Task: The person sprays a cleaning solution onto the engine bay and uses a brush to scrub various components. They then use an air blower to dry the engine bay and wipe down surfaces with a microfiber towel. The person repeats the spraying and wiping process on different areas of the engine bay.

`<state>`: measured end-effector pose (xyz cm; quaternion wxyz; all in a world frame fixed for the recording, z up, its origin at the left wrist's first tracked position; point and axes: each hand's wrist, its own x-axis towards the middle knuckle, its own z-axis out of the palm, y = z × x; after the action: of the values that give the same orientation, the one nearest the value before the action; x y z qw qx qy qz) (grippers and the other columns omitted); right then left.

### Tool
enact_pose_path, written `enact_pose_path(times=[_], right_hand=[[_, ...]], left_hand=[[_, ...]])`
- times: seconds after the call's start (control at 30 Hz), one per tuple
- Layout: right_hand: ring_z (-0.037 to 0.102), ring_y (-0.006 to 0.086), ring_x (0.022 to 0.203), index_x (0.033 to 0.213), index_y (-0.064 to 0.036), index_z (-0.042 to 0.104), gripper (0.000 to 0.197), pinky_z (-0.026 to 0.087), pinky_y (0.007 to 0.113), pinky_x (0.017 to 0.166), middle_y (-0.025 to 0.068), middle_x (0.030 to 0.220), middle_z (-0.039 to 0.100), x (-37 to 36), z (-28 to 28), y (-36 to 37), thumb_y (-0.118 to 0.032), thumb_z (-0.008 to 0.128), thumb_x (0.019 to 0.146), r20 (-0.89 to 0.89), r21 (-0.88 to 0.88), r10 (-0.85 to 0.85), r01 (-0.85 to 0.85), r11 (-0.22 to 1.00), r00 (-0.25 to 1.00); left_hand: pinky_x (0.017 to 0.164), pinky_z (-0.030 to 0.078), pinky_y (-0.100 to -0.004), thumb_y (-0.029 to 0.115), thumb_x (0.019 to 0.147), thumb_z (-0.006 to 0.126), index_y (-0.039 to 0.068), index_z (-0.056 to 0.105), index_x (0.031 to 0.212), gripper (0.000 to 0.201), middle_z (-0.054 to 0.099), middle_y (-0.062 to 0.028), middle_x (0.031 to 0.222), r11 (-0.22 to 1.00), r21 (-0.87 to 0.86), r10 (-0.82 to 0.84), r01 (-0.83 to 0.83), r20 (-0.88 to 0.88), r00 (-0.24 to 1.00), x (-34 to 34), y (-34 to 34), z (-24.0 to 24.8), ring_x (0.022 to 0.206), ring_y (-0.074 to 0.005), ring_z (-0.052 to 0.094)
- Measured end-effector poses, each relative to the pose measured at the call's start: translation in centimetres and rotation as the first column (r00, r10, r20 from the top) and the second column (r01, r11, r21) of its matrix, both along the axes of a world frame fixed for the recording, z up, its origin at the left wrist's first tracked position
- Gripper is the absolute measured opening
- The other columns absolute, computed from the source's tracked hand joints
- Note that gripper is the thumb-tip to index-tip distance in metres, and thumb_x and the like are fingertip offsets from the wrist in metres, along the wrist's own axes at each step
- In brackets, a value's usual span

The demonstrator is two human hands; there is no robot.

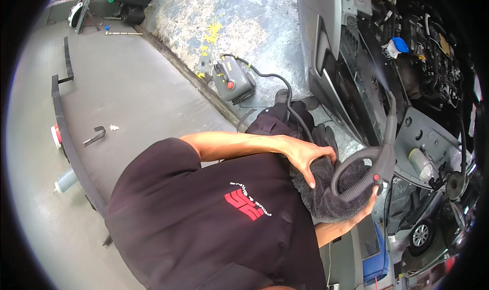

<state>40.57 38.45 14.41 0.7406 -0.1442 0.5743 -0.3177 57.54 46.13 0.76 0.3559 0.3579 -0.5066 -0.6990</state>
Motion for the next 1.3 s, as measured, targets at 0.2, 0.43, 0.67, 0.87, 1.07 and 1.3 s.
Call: enact_pose_path(times=[0.2, 0.43, 0.67, 0.87, 1.07, 1.3], right_hand=[[0.062, 0.0324, 0.118, 0.136, 0.0026, 0.056, 0.060, 0.051, 0.047, 0.102, 0.0200, 0.131, 0.062, -3.3, 0.5, 2.9, -0.044, 0.052, 0.099, -0.034, -0.002, -0.140, 0.140, 0.990, 0.990], [0.072, 0.0258, 0.091, 0.126, 0.0077, 0.061, 0.049, 0.060, 0.037, 0.083, 0.0186, 0.109, 0.071, -9.8, 1.3, 4.2, -0.026, 0.063, 0.091, -0.111, -0.093, -0.049, 0.039, 0.995, 0.993], [0.072, 0.0226, 0.088, 0.119, 0.0064, 0.067, 0.040, 0.059, 0.034, 0.080, 0.0154, 0.103, 0.073, -16.0, 1.6, 2.3, -0.022, 0.067, 0.090, -0.090, -0.202, -0.126, 0.106, 0.974, 0.988], [0.068, 0.0126, 0.080, 0.108, 0.0039, 0.070, 0.032, 0.054, 0.028, 0.074, 0.0068, 0.095, 0.072, -18.1, -2.4, -2.8, -0.023, 0.074, 0.090, -0.102, -0.227, 0.116, -0.137, 0.964, 0.988], [0.063, 0.0135, 0.076, 0.104, 0.0020, 0.070, 0.038, 0.051, 0.030, 0.070, 0.0057, 0.087, 0.069, -18.0, -6.1, -6.1, -0.032, 0.078, 0.088, -0.239, -0.293, 0.336, -0.398, 0.869, 0.911], [0.065, 0.0151, 0.080, 0.107, 0.0017, 0.070, 0.039, 0.052, 0.032, 0.074, 0.0077, 0.091, 0.071, -17.1, -6.9, -7.7, -0.032, 0.078, 0.088, -0.264, -0.287, 0.350, -0.420, 0.861, 0.899]], left_hand=[[0.121, 0.033, -0.0433, 0.042, 0.065, 0.094, -0.004, 0.027, 0.155, 0.122, 0.040, -0.0249, 0.155, 0.947, -0.155, -0.270, 0.281, 0.089, 0.959, -2.2, 0.3, 0.1, 0.146, -0.0349, 0.038], [0.106, 0.048, -0.0468, 0.030, 0.068, 0.088, 0.002, 0.057, 0.135, 0.079, 0.065, -0.0231, 0.128, 0.823, -0.142, -0.512, 0.550, 0.236, 0.826, -9.1, -1.5, 2.5, 0.124, -0.0384, 0.059], [0.101, 0.051, -0.0433, 0.022, 0.069, 0.084, -0.001, 0.060, 0.130, 0.070, 0.069, -0.0201, 0.122, 0.881, -0.111, -0.443, 0.460, 0.147, 0.884, -16.8, -1.7, 1.6, 0.117, -0.0356, 0.065], [0.103, 0.051, -0.0420, 0.020, 0.069, 0.090, -0.002, 0.058, 0.130, 0.073, 0.069, -0.0177, 0.124, 0.964, -0.028, -0.266, 0.265, -0.013, 0.964, -20.0, -3.1, -0.1, 0.117, -0.0300, 0.066], [0.100, 0.052, -0.0391, 0.021, 0.072, 0.092, -0.001, 0.055, 0.133, 0.074, 0.068, -0.0127, 0.122, 0.983, 0.168, -0.068, 0.077, -0.058, 0.996, -21.9, -3.1, -0.9, 0.113, -0.0239, 0.065], [0.105, 0.048, -0.0385, 0.021, 0.074, 0.090, -0.001, 0.048, 0.140, 0.082, 0.061, -0.0115, 0.134, 0.994, 0.005, 0.109, -0.109, 0.020, 0.994, -22.4, -2.8, -2.7, 0.122, -0.0218, 0.059]])
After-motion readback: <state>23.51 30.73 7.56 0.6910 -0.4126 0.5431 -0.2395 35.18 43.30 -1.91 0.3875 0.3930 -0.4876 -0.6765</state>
